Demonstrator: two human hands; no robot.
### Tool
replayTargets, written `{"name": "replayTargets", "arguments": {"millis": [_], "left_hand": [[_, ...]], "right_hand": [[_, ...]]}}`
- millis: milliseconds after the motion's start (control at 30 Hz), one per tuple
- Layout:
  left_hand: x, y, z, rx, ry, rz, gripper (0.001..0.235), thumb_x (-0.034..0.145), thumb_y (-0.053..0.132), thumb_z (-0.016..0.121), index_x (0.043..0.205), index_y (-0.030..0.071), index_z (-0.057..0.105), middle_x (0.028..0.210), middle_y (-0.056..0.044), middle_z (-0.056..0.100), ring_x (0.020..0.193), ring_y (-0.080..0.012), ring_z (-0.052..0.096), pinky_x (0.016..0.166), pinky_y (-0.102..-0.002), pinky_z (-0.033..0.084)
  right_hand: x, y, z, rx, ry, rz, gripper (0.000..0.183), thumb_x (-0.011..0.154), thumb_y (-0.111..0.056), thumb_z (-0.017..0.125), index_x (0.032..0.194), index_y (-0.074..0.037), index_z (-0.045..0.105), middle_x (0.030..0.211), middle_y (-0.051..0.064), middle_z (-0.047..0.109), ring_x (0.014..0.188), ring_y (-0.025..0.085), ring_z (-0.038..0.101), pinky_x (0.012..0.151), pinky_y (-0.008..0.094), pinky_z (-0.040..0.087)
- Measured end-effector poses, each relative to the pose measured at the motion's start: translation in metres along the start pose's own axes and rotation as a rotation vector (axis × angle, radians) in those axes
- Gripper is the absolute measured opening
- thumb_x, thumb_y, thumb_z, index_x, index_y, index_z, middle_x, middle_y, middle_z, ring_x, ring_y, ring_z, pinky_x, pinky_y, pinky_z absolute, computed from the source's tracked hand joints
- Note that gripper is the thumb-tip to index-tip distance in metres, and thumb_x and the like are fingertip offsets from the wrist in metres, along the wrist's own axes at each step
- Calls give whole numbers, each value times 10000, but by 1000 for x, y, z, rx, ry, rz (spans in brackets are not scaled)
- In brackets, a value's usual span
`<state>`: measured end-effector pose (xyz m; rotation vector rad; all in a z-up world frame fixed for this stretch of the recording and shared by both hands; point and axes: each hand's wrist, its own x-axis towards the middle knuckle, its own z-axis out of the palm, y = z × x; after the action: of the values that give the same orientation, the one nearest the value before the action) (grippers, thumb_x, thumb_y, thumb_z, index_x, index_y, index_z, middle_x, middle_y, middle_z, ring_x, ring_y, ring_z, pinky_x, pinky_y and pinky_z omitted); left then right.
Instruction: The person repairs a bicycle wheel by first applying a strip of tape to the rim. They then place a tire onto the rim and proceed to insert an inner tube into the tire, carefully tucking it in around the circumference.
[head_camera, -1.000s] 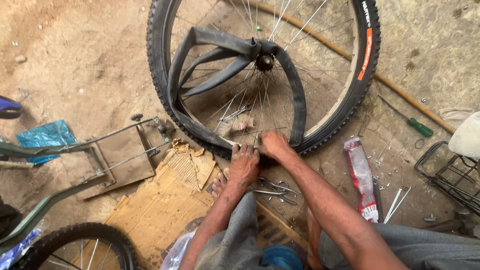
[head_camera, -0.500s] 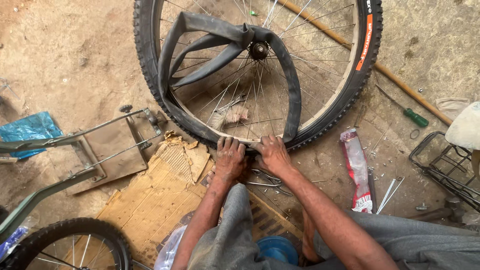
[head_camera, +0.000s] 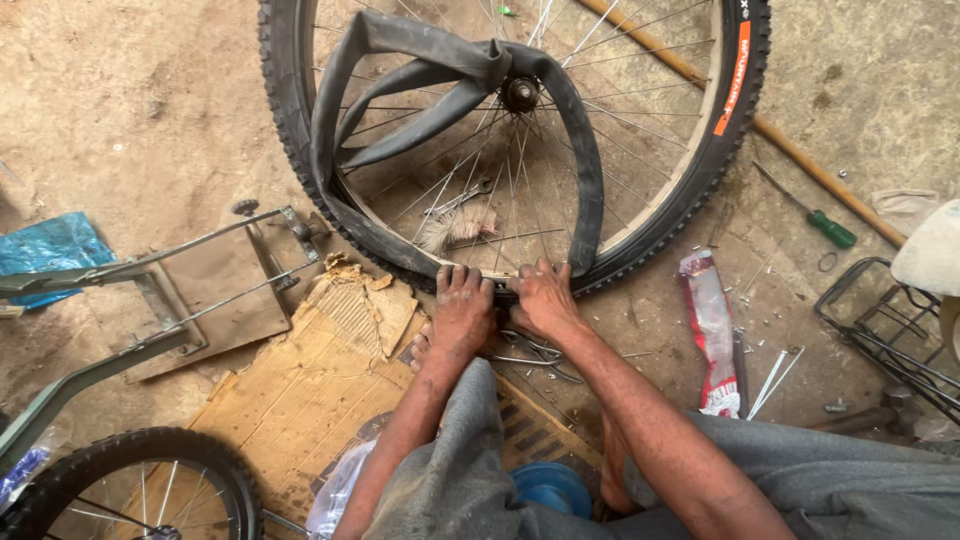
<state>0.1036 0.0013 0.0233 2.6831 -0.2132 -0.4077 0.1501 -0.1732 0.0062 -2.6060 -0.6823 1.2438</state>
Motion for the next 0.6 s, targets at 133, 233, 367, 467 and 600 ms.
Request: {"name": "replayTargets", "arguments": {"millis": [133,233,367,467,600], "left_hand": [[9,13,11,122,-26,-71,215,864,132,580,985,18,717,1045,-199,680,1104,-366,583,1052,-550,368],[5,11,23,-18,-63,-96,233,903,142,538,921,5,725,1029,-222,688,1102,-396,577,1004,-554,375],[4,17,39,5,-22,-143,255,909,153,539,897,-1,742,987,-227,691,1071,-397,576,1050,-600,346],[1,14,47,-23,-13,-170,244,874,159,551,899,12,745,997,-219,692,1093,-396,570,1097,-584,325],[-3,10,36,-82,46,-136,218,839,145,593,943,45,757,1018,-186,693,1114,-388,563,1121,-583,318]], "right_hand": [[-6,2,7,4,155,-4,473,749,-137,756,1216,-160,687,1215,91,635,1224,309,510,1040,540,374],[-21,-8,21,59,242,-19,547,740,-108,722,1283,-121,665,1175,110,659,1206,340,517,1035,538,375],[-17,-8,17,107,273,-40,601,681,-78,703,1281,-98,667,1120,136,668,1140,357,520,998,563,359],[-22,-15,22,94,275,14,365,786,-103,690,1150,-96,705,1088,128,663,1143,352,524,994,583,354],[-16,-21,16,88,283,51,204,820,-120,692,1018,-118,741,1100,116,653,1163,345,521,1005,573,358]]}}
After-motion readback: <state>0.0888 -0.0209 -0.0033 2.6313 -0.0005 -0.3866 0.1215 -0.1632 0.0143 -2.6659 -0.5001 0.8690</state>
